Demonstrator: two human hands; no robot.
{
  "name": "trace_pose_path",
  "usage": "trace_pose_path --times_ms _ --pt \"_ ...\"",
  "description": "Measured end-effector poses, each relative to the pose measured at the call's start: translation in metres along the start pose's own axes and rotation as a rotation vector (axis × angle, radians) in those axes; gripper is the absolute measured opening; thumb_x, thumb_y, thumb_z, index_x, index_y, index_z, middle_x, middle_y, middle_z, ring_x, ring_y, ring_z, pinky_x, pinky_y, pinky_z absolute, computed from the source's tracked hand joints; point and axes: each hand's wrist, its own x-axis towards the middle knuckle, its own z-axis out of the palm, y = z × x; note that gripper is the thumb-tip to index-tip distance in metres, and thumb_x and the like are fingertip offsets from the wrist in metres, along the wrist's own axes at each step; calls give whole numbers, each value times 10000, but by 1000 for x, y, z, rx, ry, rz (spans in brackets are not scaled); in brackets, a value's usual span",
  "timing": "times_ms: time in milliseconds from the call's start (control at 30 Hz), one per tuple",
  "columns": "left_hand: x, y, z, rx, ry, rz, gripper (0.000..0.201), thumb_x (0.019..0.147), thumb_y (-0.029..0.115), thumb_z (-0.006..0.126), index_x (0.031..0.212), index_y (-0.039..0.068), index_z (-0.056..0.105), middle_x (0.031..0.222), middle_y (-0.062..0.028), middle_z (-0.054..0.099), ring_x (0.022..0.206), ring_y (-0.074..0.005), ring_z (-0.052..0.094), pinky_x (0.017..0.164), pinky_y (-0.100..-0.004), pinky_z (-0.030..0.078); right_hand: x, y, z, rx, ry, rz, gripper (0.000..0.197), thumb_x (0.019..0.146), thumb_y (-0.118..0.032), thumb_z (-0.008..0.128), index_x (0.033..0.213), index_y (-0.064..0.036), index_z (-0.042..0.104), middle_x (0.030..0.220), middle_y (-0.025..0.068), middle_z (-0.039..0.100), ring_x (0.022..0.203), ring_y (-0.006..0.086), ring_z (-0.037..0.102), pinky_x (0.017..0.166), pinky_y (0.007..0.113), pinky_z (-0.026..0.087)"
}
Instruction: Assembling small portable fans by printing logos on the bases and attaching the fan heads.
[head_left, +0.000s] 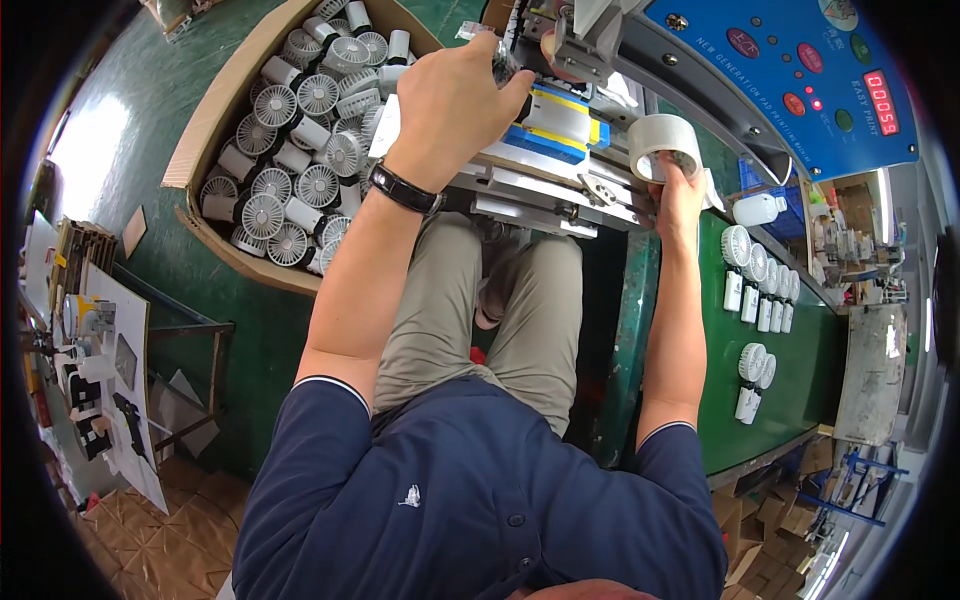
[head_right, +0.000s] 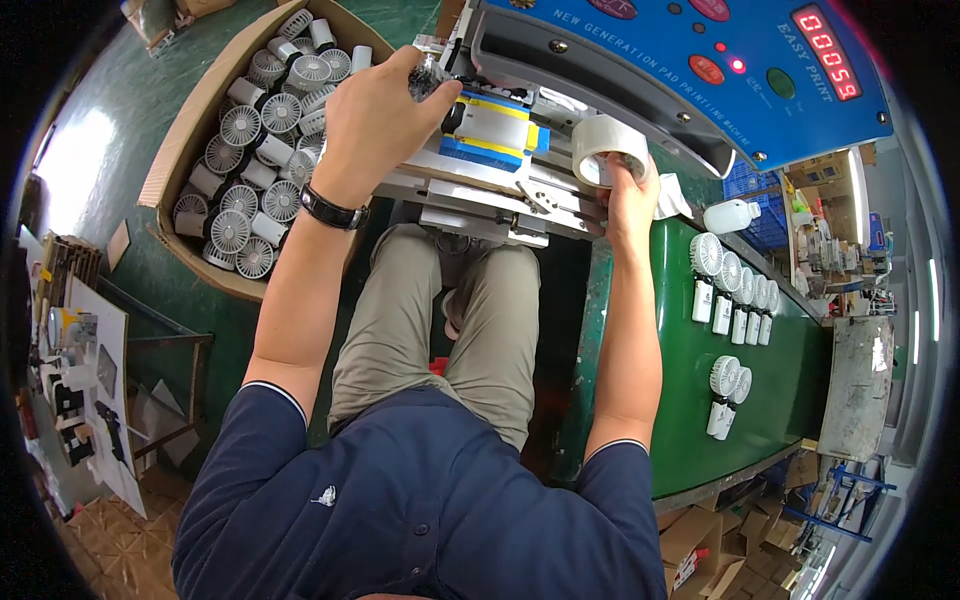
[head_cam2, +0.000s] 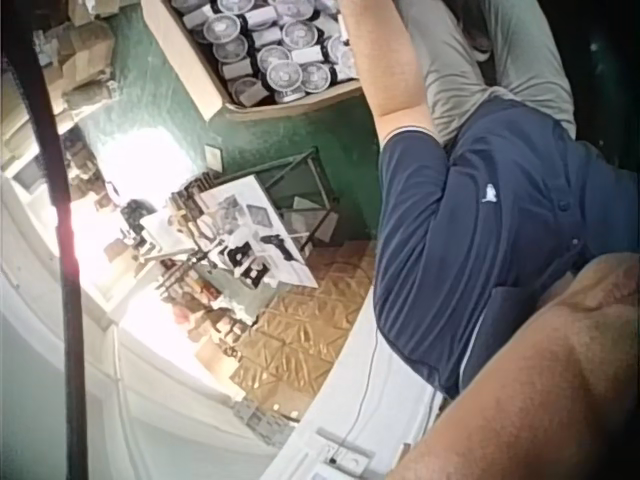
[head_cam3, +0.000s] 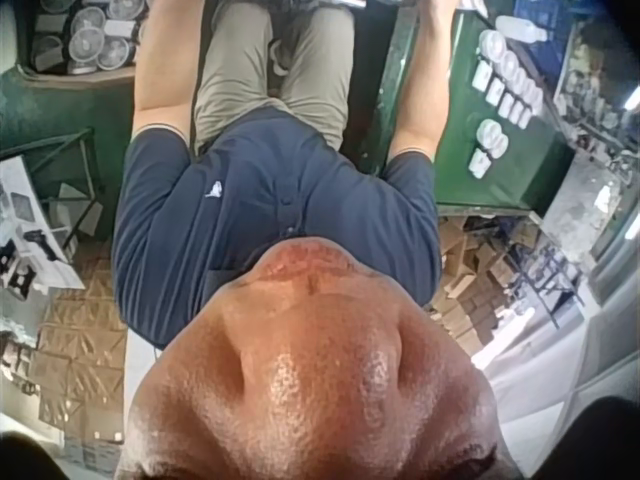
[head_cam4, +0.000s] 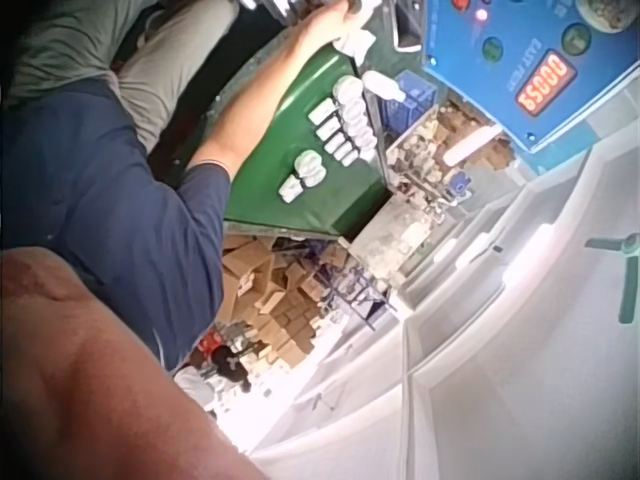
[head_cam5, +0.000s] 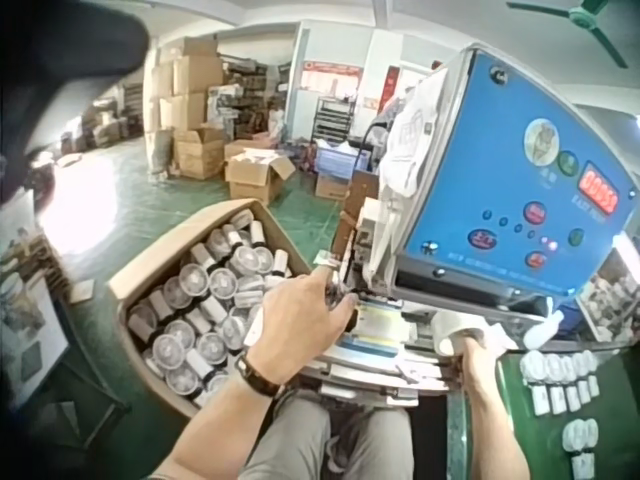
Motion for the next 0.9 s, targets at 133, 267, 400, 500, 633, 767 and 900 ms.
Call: trace_pose_path --times_ms 133,267,400,500,633,767,900 --pt "1 3 -2 22 -42 -28 477 928 523 731 1117 86 768 716 -120 727 636 -353 696 610 -400 542 3 5 -4 -6 -15 -1 247 1000 -136 689 1230 -45 694 978 90 705 655 114 549 536 228 476" --pt "1 4 -4 43 -57 -35 473 931 525 727 1103 86 762 716 -122 727 637 -358 699 608 -405 542 4 5 -4 -16 -18 -12 243 999 -136 687 1225 -45 694 968 90 703 649 114 547 532 227 472" --pt "1 4 -4 59 -54 -28 470 934 529 722 1086 86 756 713 -124 726 638 -362 700 607 -410 542 3 4 -4 -30 -22 -32 235 999 -136 681 1215 -45 695 949 87 700 643 113 545 530 228 466" --pt "0 3 -2 70 -40 -21 467 938 535 716 1070 88 749 710 -124 724 637 -366 700 605 -413 542 1 3 -3 -44 -47 -66 227 999 -136 674 1204 -44 697 923 80 696 645 110 547 530 233 463" --pt "1 2 -1 57 -40 -26 469 939 543 713 1058 91 745 707 -126 723 637 -368 700 602 -415 542 -1 -1 -1 -104 -55 -102 212 1001 -132 665 1190 -41 696 901 78 693 648 112 549 535 248 469" --pt "1 0 1 57 -31 -13 467 940 545 713 1051 92 742 703 -125 721 635 -369 699 601 -417 542 0 -1 -3 -166 -84 -128 202 1002 -125 658 1180 -37 694 887 78 688 652 115 550 540 260 475" --pt "2 1 0 61 -26 2 468 941 545 713 1056 93 744 700 -123 721 632 -367 697 601 -418 542 5 4 -5 -205 -111 -168 192 1004 -117 651 1172 -33 692 880 81 683 658 119 551 543 267 475"
